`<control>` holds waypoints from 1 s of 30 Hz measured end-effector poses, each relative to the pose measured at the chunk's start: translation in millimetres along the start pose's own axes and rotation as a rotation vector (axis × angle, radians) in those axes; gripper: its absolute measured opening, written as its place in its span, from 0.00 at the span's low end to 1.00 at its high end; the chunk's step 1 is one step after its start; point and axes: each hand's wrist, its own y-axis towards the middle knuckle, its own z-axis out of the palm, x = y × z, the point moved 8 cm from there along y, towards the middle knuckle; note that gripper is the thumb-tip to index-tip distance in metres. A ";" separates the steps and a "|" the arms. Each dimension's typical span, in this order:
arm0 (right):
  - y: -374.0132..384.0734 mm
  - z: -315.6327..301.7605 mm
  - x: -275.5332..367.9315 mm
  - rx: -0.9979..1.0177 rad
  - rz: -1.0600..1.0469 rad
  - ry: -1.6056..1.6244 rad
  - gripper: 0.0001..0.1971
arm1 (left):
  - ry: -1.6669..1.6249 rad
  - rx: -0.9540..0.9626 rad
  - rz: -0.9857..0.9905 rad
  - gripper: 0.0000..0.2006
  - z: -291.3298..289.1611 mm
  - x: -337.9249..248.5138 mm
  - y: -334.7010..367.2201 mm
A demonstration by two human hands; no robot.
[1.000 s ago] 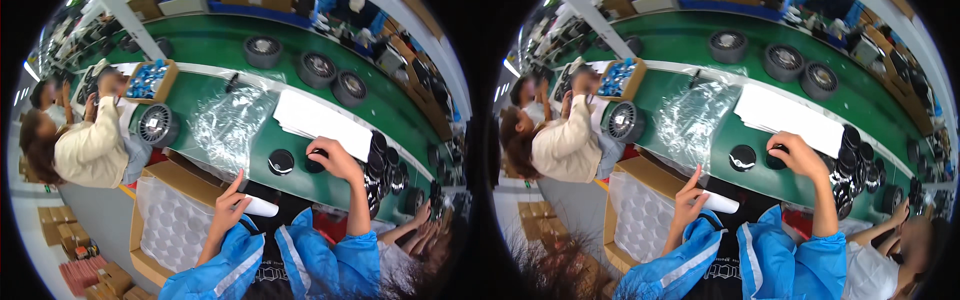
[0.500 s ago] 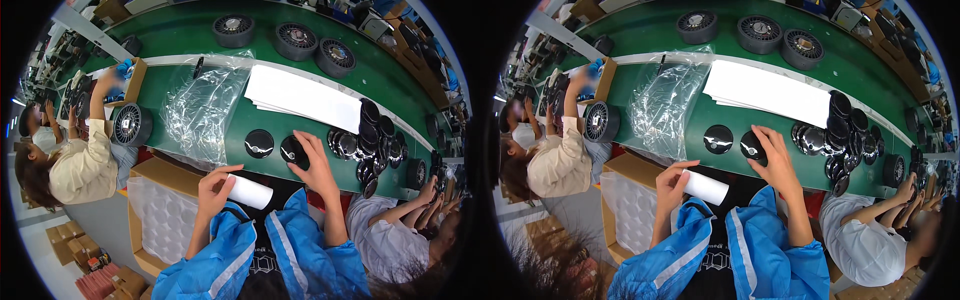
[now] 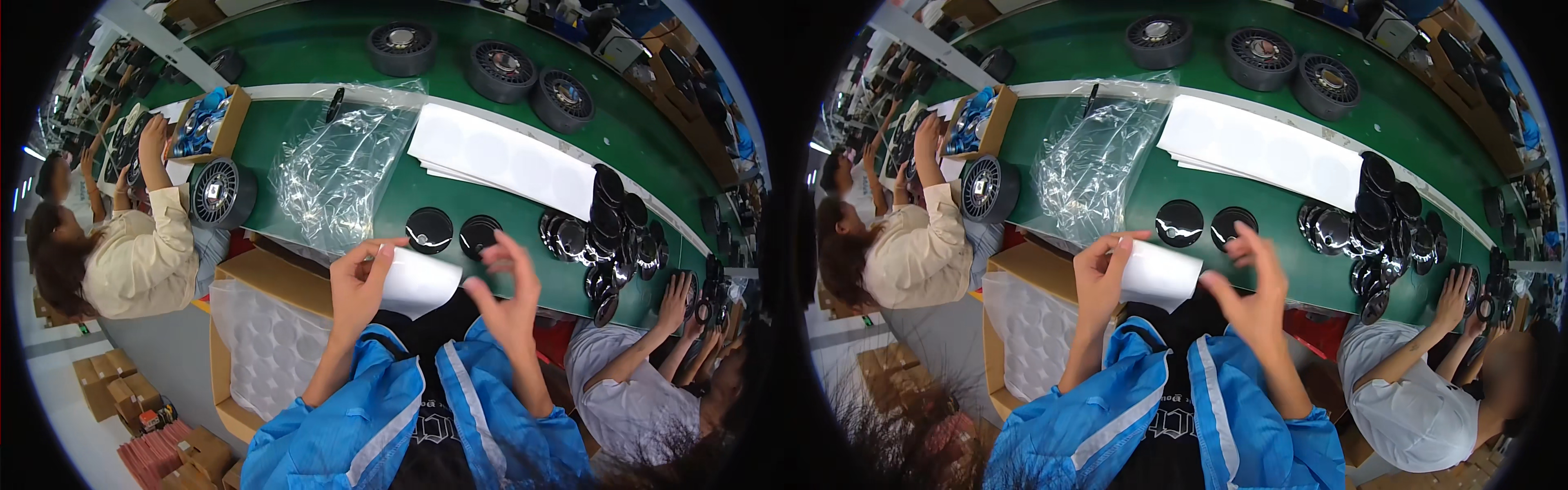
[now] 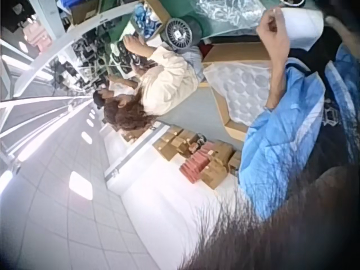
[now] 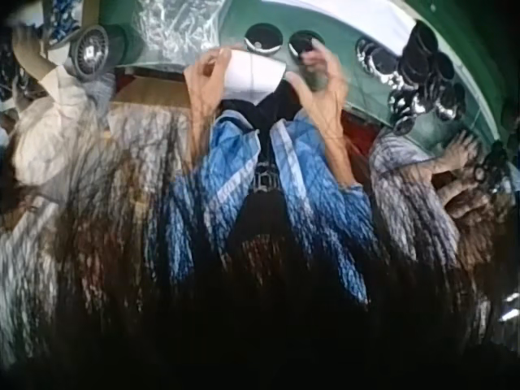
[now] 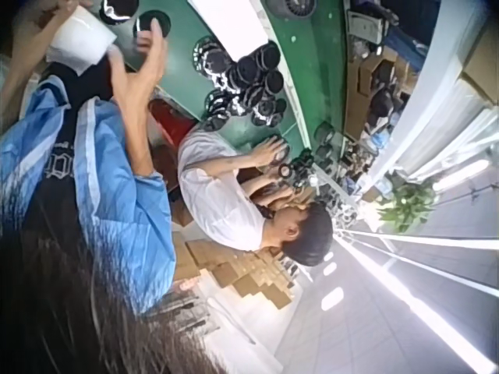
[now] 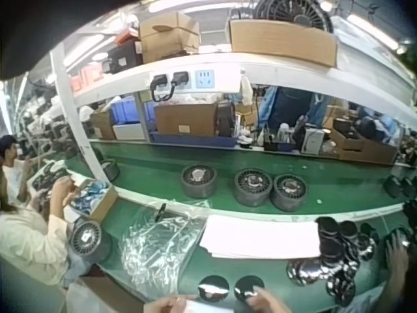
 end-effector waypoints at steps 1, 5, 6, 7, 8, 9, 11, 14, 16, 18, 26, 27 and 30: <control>-8.0 11.7 8.5 0.056 0.102 0.185 0.43 | -0.002 -0.020 -0.024 0.10 2.8 -4.8 0.4; -6.9 26.4 28.4 0.122 0.319 0.650 0.36 | -0.131 0.036 0.219 0.07 16.0 -39.6 -4.2; 2.1 22.0 28.8 0.067 0.328 0.749 0.34 | -0.132 0.030 0.219 0.07 14.7 -41.7 -7.9; 8.9 18.8 28.8 0.009 0.335 0.851 0.33 | -0.109 0.068 0.245 0.07 15.8 -46.7 -11.7; 12.2 18.6 30.1 0.013 0.333 0.853 0.33 | -0.087 0.106 0.272 0.08 16.7 -50.9 -15.9; 14.9 17.1 29.5 -0.005 0.338 0.856 0.31 | -0.065 0.146 0.298 0.09 17.5 -54.0 -19.7; 18.2 11.4 28.3 -0.039 0.348 0.858 0.29 | -0.009 0.096 0.310 0.09 9.3 -52.2 -25.3; 32.7 -39.0 85.1 -0.197 -0.147 0.080 0.25 | 0.102 -0.008 0.324 0.10 -3.3 -54.5 -30.1; 29.8 -45.1 111.3 -0.276 -0.383 -0.320 0.23 | 0.349 -0.021 0.569 0.10 7.8 -95.9 -36.4; 31.0 -19.6 122.5 0.031 -0.490 -0.122 0.19 | 0.466 -0.014 0.688 0.10 10.9 -114.5 -42.7; 23.2 -2.2 94.9 0.381 -0.283 0.273 0.15 | 0.430 0.354 0.694 0.12 24.9 -102.6 -63.9; 20.2 -1.0 90.6 0.394 -0.279 0.264 0.15 | 0.425 0.377 0.603 0.11 26.7 -96.0 -63.4; 11.3 -1.1 75.1 0.290 -0.306 0.188 0.15 | 0.387 0.378 0.457 0.09 33.7 -76.8 -59.3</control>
